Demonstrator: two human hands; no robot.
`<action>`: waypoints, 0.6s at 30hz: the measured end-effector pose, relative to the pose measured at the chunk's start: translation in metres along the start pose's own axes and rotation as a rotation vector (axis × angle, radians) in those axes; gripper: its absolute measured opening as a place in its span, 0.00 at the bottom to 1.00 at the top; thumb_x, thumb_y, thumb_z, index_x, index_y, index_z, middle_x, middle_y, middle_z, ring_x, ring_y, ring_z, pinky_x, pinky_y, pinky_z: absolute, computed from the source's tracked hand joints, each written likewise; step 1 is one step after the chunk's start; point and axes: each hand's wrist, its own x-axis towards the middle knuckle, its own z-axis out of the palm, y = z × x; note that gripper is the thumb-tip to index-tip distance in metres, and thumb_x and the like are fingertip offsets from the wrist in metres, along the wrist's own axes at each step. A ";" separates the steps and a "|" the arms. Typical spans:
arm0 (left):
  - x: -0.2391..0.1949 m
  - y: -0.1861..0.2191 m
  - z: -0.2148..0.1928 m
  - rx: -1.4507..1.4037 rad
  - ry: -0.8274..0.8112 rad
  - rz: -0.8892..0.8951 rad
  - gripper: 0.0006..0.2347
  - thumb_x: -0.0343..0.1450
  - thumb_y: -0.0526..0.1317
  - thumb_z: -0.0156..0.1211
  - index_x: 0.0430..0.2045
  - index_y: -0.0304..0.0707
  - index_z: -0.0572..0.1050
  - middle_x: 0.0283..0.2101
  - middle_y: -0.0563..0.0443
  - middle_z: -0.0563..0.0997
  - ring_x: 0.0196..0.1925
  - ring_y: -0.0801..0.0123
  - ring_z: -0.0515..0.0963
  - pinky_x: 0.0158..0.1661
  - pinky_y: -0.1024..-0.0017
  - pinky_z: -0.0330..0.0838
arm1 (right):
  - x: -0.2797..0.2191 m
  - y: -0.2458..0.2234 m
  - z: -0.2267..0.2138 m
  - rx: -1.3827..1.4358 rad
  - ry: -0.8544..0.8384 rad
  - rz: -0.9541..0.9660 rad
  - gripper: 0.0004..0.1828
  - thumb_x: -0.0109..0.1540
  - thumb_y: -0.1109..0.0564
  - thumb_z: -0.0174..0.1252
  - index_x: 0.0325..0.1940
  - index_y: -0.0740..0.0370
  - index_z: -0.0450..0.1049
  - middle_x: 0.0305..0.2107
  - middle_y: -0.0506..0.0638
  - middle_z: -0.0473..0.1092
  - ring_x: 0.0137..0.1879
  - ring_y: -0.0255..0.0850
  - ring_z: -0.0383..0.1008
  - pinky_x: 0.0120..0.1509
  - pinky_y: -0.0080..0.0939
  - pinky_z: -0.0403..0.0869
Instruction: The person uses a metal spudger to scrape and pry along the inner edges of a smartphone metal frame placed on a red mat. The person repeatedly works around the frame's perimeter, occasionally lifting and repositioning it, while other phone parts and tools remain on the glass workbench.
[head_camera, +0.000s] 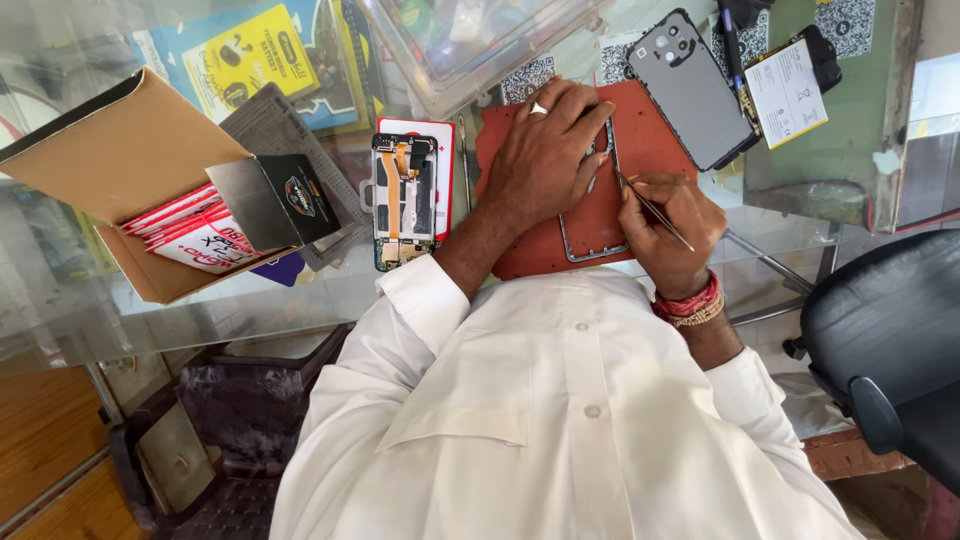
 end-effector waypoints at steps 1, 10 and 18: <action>0.000 0.000 0.000 0.000 -0.012 -0.008 0.23 0.67 0.40 0.71 0.55 0.32 0.73 0.58 0.47 0.71 0.67 0.52 0.67 0.68 0.51 0.61 | 0.000 0.000 0.001 0.000 0.005 -0.014 0.10 0.62 0.73 0.69 0.40 0.72 0.73 0.37 0.62 0.77 0.42 0.48 0.83 0.42 0.40 0.79; 0.001 -0.002 0.002 0.008 -0.004 0.002 0.23 0.67 0.40 0.71 0.55 0.31 0.74 0.58 0.47 0.71 0.66 0.53 0.67 0.70 0.51 0.59 | -0.001 0.005 0.000 0.049 0.002 0.029 0.10 0.62 0.73 0.68 0.40 0.72 0.72 0.37 0.62 0.77 0.44 0.49 0.83 0.44 0.40 0.80; 0.001 -0.001 0.000 0.001 -0.015 -0.002 0.22 0.67 0.39 0.70 0.55 0.30 0.74 0.58 0.47 0.71 0.67 0.54 0.67 0.69 0.51 0.60 | 0.002 0.008 0.000 0.066 -0.037 0.062 0.11 0.62 0.72 0.70 0.40 0.71 0.72 0.38 0.61 0.77 0.45 0.48 0.83 0.46 0.39 0.81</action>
